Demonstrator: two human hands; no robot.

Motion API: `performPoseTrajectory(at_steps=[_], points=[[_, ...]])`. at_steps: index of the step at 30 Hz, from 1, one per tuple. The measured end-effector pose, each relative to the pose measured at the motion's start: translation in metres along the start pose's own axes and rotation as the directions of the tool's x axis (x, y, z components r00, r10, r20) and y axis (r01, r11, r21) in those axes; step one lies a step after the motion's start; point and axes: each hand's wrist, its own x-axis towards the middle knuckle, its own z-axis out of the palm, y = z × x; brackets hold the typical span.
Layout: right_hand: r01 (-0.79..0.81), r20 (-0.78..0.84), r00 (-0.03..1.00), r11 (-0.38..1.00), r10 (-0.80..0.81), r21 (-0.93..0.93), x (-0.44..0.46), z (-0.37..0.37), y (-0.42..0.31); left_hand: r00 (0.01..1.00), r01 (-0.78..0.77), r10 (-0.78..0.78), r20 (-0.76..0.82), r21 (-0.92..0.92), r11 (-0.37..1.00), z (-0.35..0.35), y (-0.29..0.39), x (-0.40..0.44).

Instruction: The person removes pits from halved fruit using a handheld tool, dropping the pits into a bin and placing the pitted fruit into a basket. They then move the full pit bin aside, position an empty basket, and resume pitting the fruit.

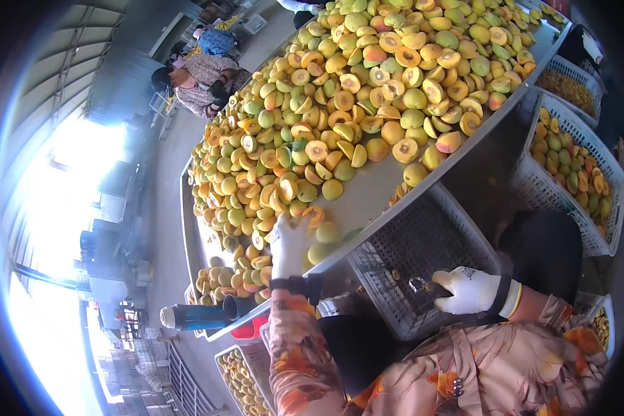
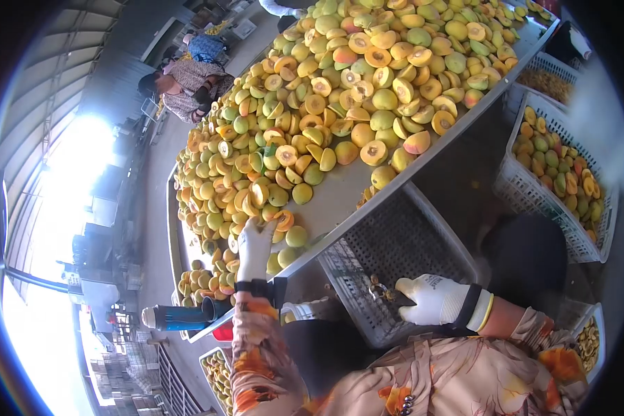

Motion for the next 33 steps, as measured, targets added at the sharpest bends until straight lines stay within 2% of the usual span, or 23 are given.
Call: performPoseTrajectory(at_steps=[2,5,8,11,12,13,14,15,16,18,23,26,28,29,33], points=[[-0.001,-0.032,0.999,1.000,0.000,-0.027,0.003,0.001,0.000,0.985,0.022,-0.049,0.168,0.159,0.987,0.023,0.006,0.028],[-0.100,0.029,0.995,0.995,0.099,0.028,0.007,-0.009,-0.006,0.992,-0.034,0.002,0.127,0.251,0.967,0.048,0.004,0.040],[-0.110,-0.007,0.994,0.990,0.111,0.084,0.010,-0.014,-0.013,0.987,-0.001,-0.020,0.159,0.136,0.991,0.052,0.002,0.040],[-0.030,-0.141,0.989,0.994,0.044,0.106,0.009,-0.011,-0.015,0.996,-0.089,0.090,-0.016,0.070,0.994,0.062,-0.002,0.022],[0.009,-0.196,0.981,0.994,0.012,0.106,0.009,-0.008,-0.014,0.999,0.031,-0.018,0.050,-0.273,0.962,0.055,0.010,0.009],[0.028,-0.220,0.976,0.991,0.002,0.134,0.010,-0.007,-0.017,0.984,0.167,-0.097,0.151,-0.571,0.804,0.048,0.020,-0.007],[0.037,-0.240,0.971,0.990,-0.003,0.139,0.010,-0.008,-0.025,0.952,0.303,-0.136,0.274,-0.784,0.543,0.037,0.036,-0.028],[0.045,-0.259,0.966,0.989,-0.007,0.144,0.012,-0.008,-0.036,0.963,0.264,-0.054,0.264,-0.882,0.390,0.031,0.050,-0.050],[0.053,-0.277,0.961,0.987,-0.009,0.149,0.012,-0.007,-0.047,0.958,0.284,-0.051,0.282,-0.918,0.277,0.016,0.073,-0.078],[0.143,-0.342,0.932,0.989,-0.119,0.046,0.017,0.003,-0.062,0.973,0.229,-0.009,0.230,-0.962,0.146,0.010,0.096,-0.119],[0.319,-0.456,0.812,0.932,-0.363,-0.174,0.012,0.032,-0.083,0.990,0.112,0.070,0.121,-0.986,0.123,0.000,0.122,-0.177],[0.288,-0.484,0.807,0.941,-0.338,-0.178,0.000,0.040,-0.093,0.999,0.034,0.019,0.036,-0.992,0.126,-0.010,0.140,-0.207],[0.286,-0.486,0.808,0.943,-0.333,-0.172,-0.011,0.042,-0.103,0.998,0.041,-0.051,0.040,-0.999,0.009,-0.013,0.147,-0.219],[0.283,-0.488,0.808,0.944,-0.329,-0.167,-0.016,0.043,-0.107,0.998,-0.033,-0.051,-0.035,-0.999,0.039,-0.011,0.149,-0.225],[0.320,-0.481,0.793,0.928,-0.374,-0.192,-0.024,0.049,-0.112,0.984,-0.154,-0.067,-0.163,-0.981,0.119,-0.014,0.151,-0.239]])
